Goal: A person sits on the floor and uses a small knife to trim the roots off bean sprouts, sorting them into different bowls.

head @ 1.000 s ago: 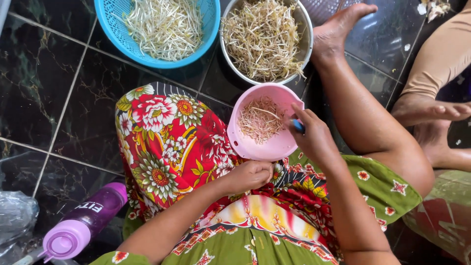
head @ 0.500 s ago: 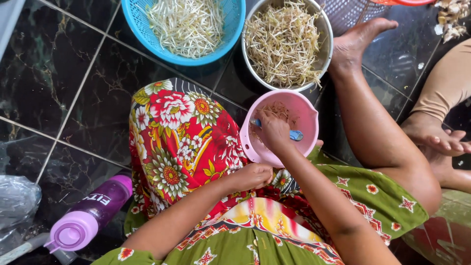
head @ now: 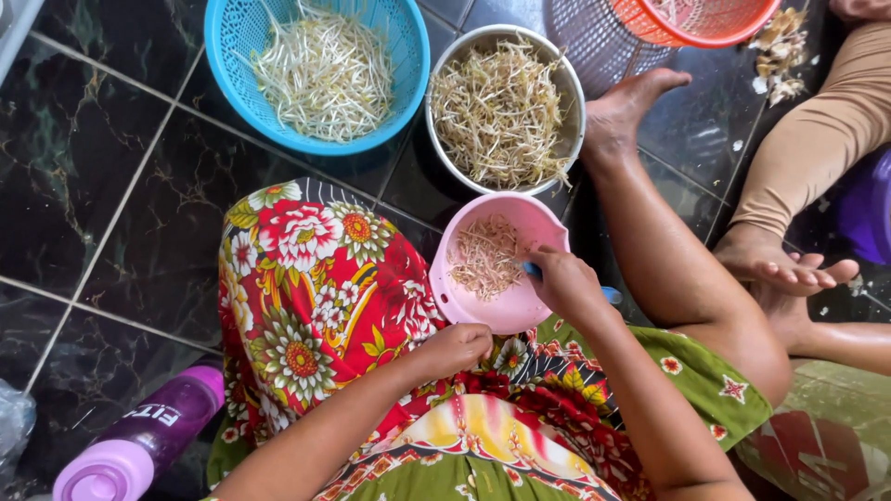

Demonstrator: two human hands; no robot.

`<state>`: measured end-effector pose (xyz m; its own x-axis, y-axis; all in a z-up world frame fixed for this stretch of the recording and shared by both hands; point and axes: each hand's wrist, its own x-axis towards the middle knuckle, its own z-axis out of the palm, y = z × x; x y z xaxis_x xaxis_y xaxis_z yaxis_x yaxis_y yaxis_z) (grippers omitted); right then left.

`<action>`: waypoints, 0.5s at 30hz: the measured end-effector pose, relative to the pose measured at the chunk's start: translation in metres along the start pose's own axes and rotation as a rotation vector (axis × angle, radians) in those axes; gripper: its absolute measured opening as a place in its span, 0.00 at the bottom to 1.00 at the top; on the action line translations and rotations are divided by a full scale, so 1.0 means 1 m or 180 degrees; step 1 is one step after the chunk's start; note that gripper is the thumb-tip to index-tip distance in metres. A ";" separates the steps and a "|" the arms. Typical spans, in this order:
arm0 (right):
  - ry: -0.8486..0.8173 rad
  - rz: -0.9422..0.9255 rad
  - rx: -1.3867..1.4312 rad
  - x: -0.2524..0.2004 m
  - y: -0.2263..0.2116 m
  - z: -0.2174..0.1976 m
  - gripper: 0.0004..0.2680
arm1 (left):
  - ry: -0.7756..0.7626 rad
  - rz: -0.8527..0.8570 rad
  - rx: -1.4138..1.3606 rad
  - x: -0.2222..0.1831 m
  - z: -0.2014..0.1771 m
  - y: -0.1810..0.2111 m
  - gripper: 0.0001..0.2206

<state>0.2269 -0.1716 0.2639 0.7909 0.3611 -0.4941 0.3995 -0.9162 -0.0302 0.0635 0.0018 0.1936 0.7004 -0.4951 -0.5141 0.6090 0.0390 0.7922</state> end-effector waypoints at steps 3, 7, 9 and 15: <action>0.0368 -0.0012 0.0523 -0.007 -0.016 -0.044 0.11 | 0.0100 -0.0022 -0.0090 -0.007 -0.002 0.008 0.10; 0.0547 -0.0153 0.0495 0.038 -0.018 -0.043 0.11 | 0.0114 -0.0002 -0.0087 -0.008 -0.001 0.009 0.10; 0.1005 -0.0127 0.0597 0.073 -0.027 -0.043 0.10 | 0.0163 0.0026 -0.0125 -0.007 -0.002 0.008 0.10; 0.0841 -0.0341 0.0454 0.129 -0.059 -0.051 0.17 | 0.0261 -0.0053 0.0459 -0.001 -0.004 -0.002 0.10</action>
<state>0.3290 -0.0618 0.2467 0.8483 0.4724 -0.2393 0.4329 -0.8788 -0.2007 0.0634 0.0061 0.1916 0.7223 -0.4219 -0.5480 0.5652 -0.0965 0.8193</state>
